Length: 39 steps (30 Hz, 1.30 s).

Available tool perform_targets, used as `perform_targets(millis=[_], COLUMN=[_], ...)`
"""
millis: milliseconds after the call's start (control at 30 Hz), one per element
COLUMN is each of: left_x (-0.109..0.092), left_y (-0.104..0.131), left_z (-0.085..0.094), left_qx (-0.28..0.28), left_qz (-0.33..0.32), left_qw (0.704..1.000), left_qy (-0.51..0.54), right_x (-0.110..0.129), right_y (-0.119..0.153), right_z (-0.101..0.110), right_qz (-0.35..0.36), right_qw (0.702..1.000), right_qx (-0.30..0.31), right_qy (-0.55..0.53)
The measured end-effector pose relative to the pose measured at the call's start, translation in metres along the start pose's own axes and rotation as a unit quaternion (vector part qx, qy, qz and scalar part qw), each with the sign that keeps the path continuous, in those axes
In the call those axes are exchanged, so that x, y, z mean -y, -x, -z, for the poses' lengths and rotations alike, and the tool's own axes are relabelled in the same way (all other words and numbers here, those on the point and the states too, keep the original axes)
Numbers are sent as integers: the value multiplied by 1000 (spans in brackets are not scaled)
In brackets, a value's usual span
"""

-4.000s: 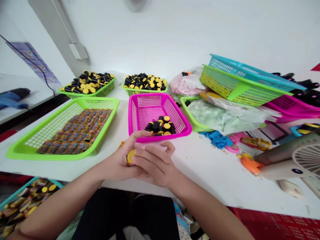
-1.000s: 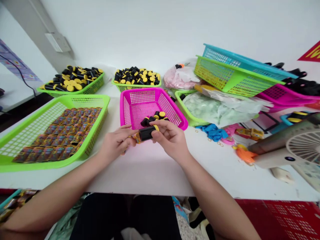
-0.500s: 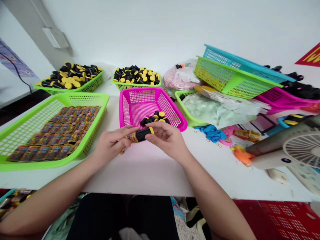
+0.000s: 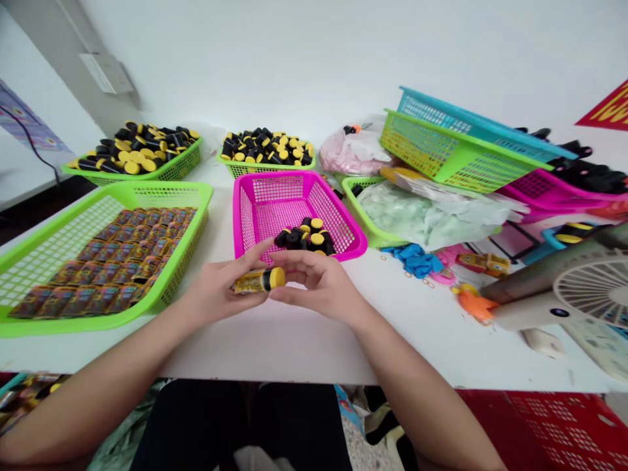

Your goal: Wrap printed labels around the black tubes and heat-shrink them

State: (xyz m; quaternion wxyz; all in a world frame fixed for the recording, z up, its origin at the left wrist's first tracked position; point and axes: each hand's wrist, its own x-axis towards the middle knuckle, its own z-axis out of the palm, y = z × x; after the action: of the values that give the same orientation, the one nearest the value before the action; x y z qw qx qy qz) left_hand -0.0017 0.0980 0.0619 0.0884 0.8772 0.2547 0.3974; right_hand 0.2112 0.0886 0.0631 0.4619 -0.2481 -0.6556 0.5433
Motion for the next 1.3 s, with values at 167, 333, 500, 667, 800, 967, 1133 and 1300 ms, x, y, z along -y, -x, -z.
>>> perform_targets(millis=[167, 333, 500, 667, 800, 967, 1133, 1300], left_x=[1, 5, 13, 1, -18, -25, -25, -25], left_y=[1, -1, 1, 1, -1, -5, -5, -7], left_z=[-1, -2, -9, -10, -2, -5, -14, -6], left_qx=[-53, -64, -68, -89, -71, -6, 70, 130], left_qz=[-21, -118, -138, -34, 155, 208, 187, 162], left_qw=[997, 983, 976, 990, 984, 906, 866, 834], left_qy=[-57, -124, -154, -105, 60, 368, 459, 511], right_x=[3, 8, 13, 8, 3, -4, -10, -6], right_y=[1, 0, -1, 5, 7, 6, 11, 14], right_z=[-4, -6, -13, -12, -15, -29, -36, -39], right_qz=[29, 10, -75, 23, 302, 355, 355, 372], right_qw=[995, 989, 980, 924, 822, 775, 785, 791], right_qx=[-55, -73, -97, -193, -113, -116, -84, -60], right_qy=[73, 130, 156, 329, 469, 510, 501, 482])
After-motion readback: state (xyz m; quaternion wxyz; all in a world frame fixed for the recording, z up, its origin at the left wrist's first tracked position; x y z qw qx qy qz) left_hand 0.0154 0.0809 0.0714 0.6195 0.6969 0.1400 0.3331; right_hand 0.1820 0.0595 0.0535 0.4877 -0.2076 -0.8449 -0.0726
